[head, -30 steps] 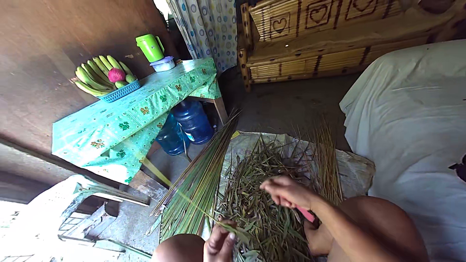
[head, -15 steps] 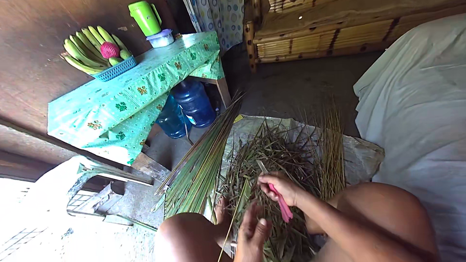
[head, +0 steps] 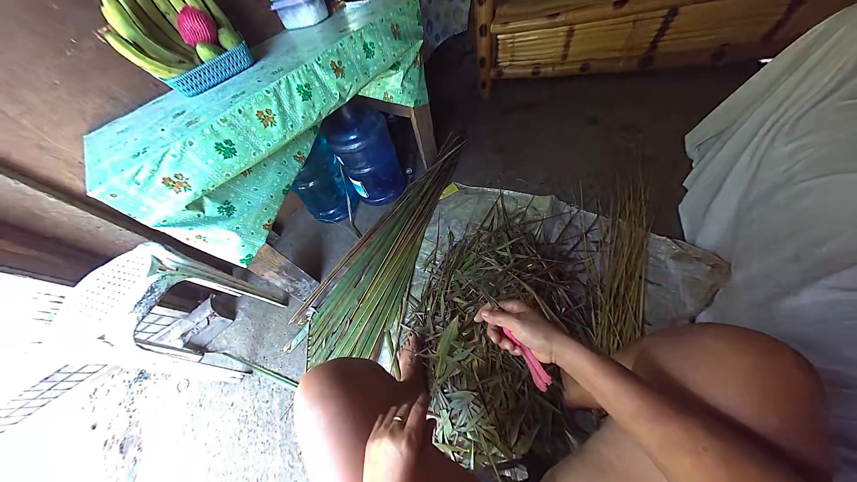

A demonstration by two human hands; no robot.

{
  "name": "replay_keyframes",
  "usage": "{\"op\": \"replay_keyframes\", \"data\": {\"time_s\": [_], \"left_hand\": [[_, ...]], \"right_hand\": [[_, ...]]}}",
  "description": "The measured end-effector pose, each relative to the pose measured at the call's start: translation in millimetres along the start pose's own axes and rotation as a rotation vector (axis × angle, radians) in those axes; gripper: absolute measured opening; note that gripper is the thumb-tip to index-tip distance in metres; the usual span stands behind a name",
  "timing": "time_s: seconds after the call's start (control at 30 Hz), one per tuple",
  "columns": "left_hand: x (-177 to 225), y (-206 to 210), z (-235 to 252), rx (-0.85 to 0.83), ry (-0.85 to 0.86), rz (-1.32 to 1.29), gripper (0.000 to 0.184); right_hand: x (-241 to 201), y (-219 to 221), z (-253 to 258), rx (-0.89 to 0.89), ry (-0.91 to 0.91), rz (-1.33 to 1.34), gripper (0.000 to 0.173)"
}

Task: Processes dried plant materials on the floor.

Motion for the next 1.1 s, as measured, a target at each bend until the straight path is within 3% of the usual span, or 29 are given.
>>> {"op": "replay_keyframes", "data": {"time_s": [0.13, 0.27, 0.37, 0.47, 0.57, 0.7, 0.83, 0.93, 1.1], "left_hand": [[1, 15, 3, -0.098, -0.113, -0.052, 0.025], [-13, 12, 11, -0.011, -0.335, -0.457, 0.025], [-11, 14, 19, 0.006, -0.452, -0.792, 0.018], [0, 18, 24, -0.079, -0.561, -1.042, 0.016], [10, 24, 28, -0.120, -0.618, -1.230, 0.013], [17, 28, 24, -0.135, -0.673, -1.348, 0.017], [18, 28, 19, -0.146, -0.668, -1.369, 0.020], [16, 29, 15, -0.154, -0.673, -1.354, 0.021], [17, 30, 11, -0.176, -0.651, -1.376, 0.021]], "right_hand": [[1, 1, -1, -0.038, -0.033, -0.047, 0.033], [-4, 17, -13, -0.293, -0.192, -0.265, 0.043], [-2, 41, -25, -0.351, -0.284, -0.603, 0.041], [5, 63, -35, -0.381, -0.369, -0.810, 0.042], [10, 72, -37, -0.343, -0.449, -0.939, 0.043], [9, 52, -21, -0.188, -0.490, -1.032, 0.044], [2, 20, 1, -0.054, -0.332, -1.013, 0.043], [-1, 7, 10, -0.019, -0.220, -1.052, 0.055], [-6, 16, 8, 0.018, -0.298, -1.095, 0.050]]}}
Point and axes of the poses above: each hand's wrist, its own z-axis towards the middle knuckle, its own y-axis out of the palm, x = y × z, the point moved 6 cm from there along z, towards the middle knuckle, and after that the axes turned 3 degrees about -y, right-handed, at the moved point
